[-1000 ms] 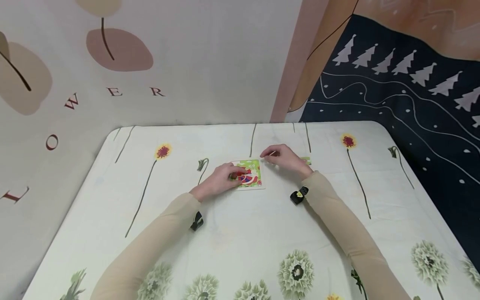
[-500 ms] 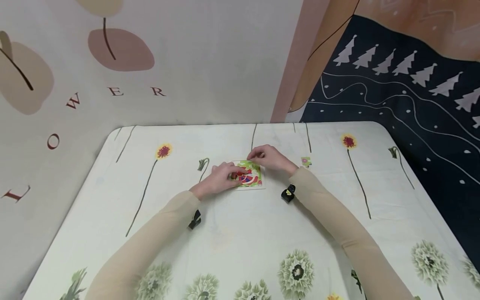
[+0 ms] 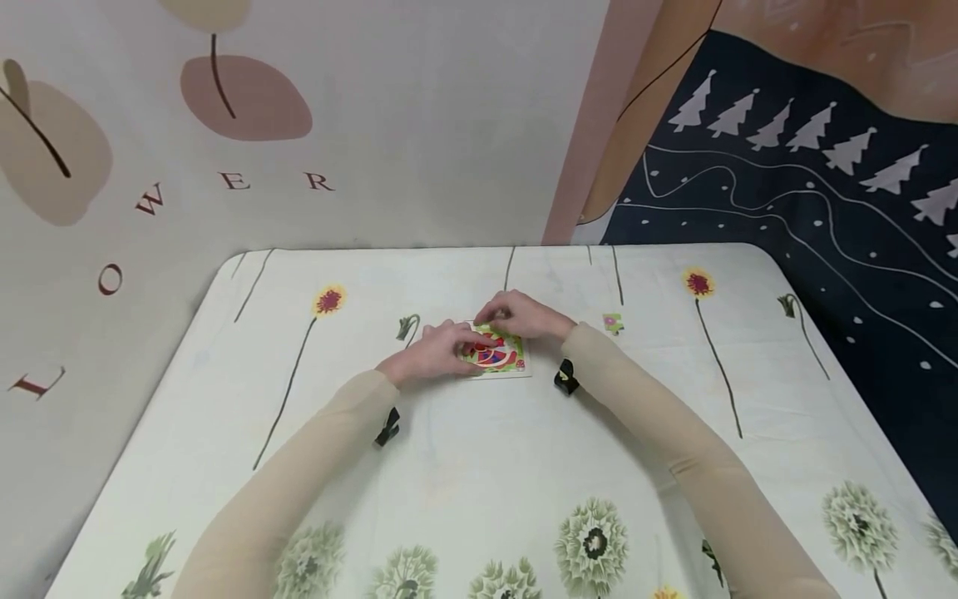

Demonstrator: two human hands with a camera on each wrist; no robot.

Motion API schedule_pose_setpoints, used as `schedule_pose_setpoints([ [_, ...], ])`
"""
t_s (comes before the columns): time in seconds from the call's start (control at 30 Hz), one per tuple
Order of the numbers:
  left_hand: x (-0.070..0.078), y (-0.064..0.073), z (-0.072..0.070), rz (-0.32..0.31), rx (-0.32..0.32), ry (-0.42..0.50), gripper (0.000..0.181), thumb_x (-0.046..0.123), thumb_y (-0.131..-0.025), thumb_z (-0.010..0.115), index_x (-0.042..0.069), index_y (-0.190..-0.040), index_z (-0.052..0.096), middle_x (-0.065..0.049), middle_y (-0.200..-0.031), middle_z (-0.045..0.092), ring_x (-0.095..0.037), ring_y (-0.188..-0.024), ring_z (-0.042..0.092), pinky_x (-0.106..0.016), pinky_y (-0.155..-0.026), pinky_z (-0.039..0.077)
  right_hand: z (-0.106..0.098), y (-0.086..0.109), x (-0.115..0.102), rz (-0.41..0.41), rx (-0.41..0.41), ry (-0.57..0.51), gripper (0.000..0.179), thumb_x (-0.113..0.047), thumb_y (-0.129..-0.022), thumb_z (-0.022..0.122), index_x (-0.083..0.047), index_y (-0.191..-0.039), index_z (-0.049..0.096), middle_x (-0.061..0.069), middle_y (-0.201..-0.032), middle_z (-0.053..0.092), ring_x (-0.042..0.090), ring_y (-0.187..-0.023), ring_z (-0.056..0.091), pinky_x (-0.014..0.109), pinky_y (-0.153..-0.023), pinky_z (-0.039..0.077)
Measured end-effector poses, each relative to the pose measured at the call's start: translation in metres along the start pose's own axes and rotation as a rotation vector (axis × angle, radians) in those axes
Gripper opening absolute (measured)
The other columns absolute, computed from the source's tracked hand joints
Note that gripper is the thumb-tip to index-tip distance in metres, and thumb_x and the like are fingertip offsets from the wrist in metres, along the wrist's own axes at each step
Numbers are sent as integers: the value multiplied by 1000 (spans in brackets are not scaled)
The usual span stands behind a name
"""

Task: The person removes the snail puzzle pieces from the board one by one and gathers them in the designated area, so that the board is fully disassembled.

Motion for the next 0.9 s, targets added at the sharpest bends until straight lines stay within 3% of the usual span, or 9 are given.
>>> schedule_pose_setpoints([
  [0.23, -4, -3, -2, -7, -37, 1, 52, 27, -85, 79, 19, -134, 65, -3, -118, 65, -21, -100, 45, -41, -87, 25, 1, -2, 5, 44, -39, -10, 33, 0, -98, 51, -10, -125, 68, 15, -129, 58, 29, -121, 52, 46, -108, 41],
  [0.63, -1, -5, -6, 2, -86, 23, 46, 20, -90, 73, 17, -135, 64, -6, -123, 64, -20, -102, 43, -47, -93, 27, -1, -1, 9, -5, -77, -59, 38, 6, -94, 46, -8, -124, 65, 17, -136, 55, 31, -128, 47, 48, -112, 37],
  [0.9, -1, -4, -6, -3, -74, -3, 45, 21, -89, 74, 20, -134, 65, -2, -102, 62, -20, -92, 39, -42, -84, 22, -4, 3, 10, -17, -18, -125, 40, 8, -93, 46, -5, -127, 64, 16, -129, 61, 28, -117, 54, 43, -104, 41],
])
Point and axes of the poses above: each hand's wrist, its own y-axis away from the middle knuckle, its own z-axis out of the palm, x = y × z, the point moved 5 cm from there along -y, towards the middle knuckle
